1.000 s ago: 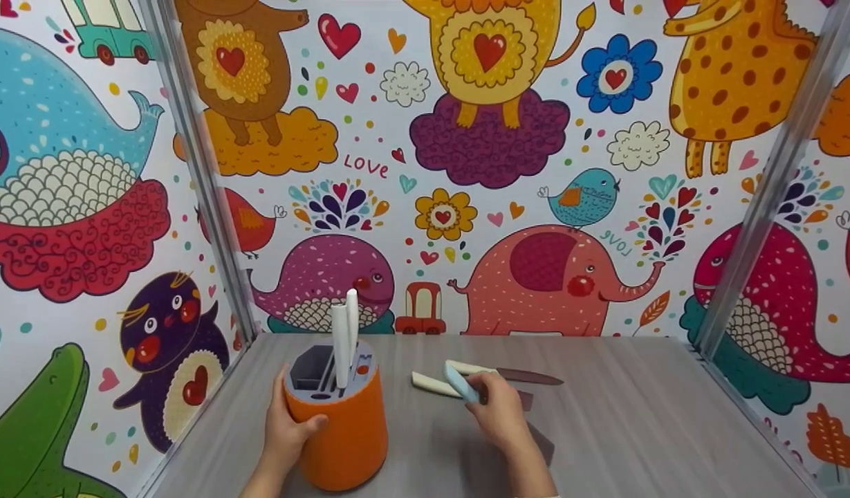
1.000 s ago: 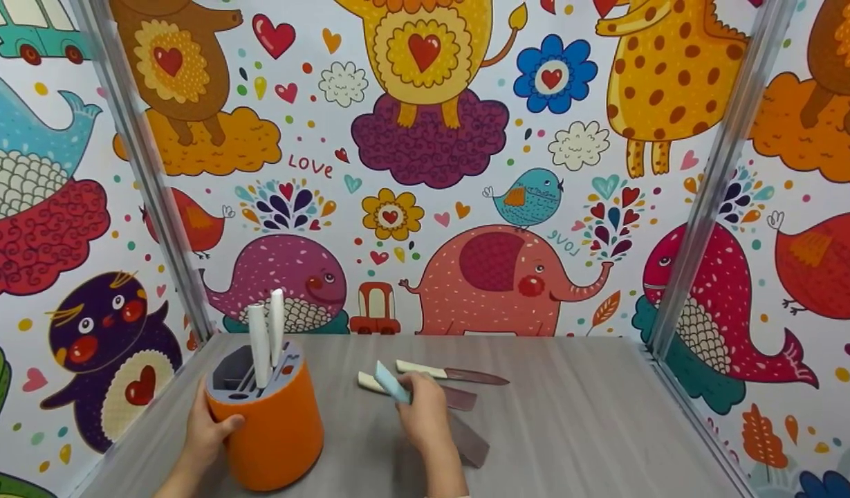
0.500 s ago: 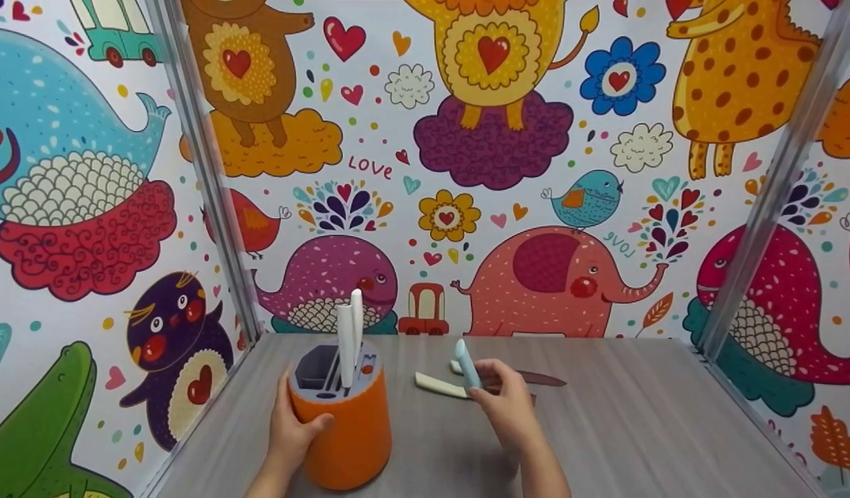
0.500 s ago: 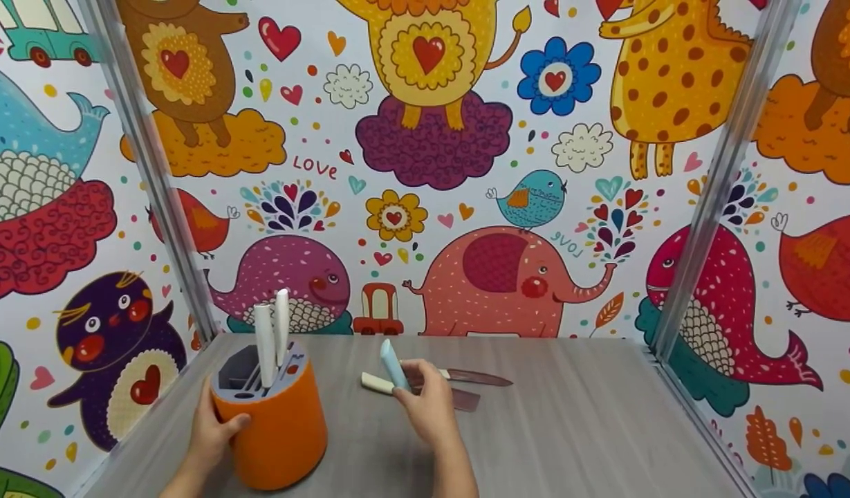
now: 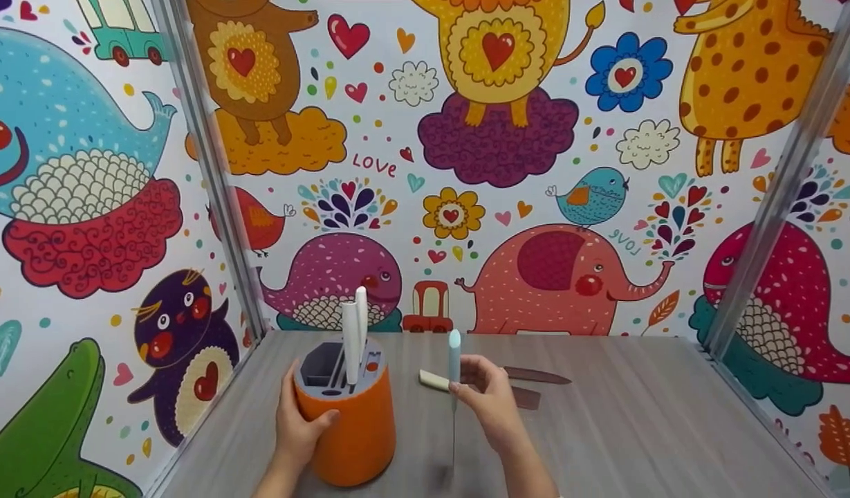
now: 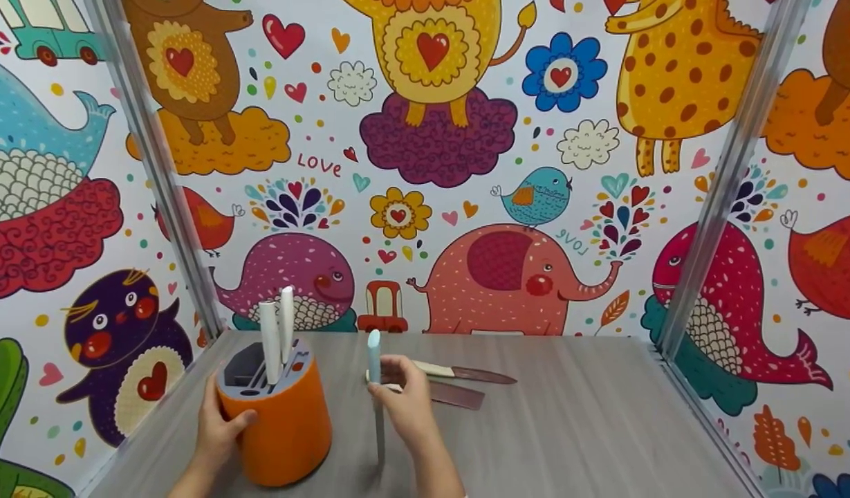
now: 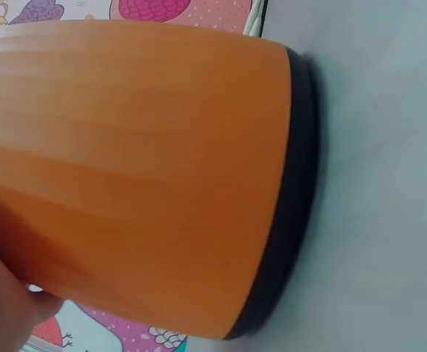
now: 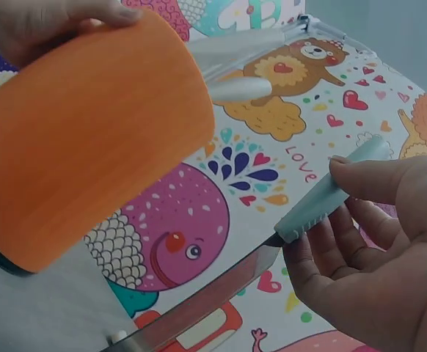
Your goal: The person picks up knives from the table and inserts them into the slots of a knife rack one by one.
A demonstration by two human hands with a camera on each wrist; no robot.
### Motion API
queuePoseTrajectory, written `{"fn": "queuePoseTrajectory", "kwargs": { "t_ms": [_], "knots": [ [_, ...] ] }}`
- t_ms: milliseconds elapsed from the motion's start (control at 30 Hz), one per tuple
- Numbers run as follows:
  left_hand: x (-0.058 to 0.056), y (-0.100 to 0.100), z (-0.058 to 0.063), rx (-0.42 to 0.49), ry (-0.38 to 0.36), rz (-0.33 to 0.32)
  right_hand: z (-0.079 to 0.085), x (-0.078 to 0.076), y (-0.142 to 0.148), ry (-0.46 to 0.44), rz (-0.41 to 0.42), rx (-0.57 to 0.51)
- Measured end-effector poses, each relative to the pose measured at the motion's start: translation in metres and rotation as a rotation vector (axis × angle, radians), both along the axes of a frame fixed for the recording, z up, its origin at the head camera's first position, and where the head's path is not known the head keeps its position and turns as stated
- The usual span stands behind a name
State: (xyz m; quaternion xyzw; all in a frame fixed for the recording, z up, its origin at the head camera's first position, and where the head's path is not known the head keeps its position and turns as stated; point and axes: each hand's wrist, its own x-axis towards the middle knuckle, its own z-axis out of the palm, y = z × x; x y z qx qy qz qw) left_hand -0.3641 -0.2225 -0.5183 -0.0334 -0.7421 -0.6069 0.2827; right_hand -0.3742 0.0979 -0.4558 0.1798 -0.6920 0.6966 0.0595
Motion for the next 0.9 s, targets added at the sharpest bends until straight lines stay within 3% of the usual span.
{"fn": "queuePoseTrajectory", "kwargs": {
  "t_ms": [200,400,500,633,767,833,900],
  "knots": [
    [0.008,0.009,0.01,0.031,0.072,0.106,0.002,0.003,-0.009,-0.031,0.047,0.01],
    [0.02,0.02,0.033,0.012,0.206,0.35,0.005,0.011,-0.023,-0.036,0.097,0.011],
    [0.028,0.026,0.045,-0.02,0.253,0.425,0.005,0.016,-0.032,-0.045,0.113,0.013],
    [0.041,0.037,0.056,-0.059,0.379,0.426,0.006,0.023,-0.042,-0.055,0.152,0.008],
    [0.055,0.053,0.064,-0.091,0.587,0.332,0.006,0.029,-0.049,-0.044,0.175,0.016],
    [0.063,0.062,0.067,-0.118,0.613,0.28,0.007,0.031,-0.052,-0.036,0.178,0.021],
    [0.07,0.073,0.069,-0.161,0.579,0.237,0.007,0.033,-0.055,-0.029,0.178,0.025]
  ]
}}
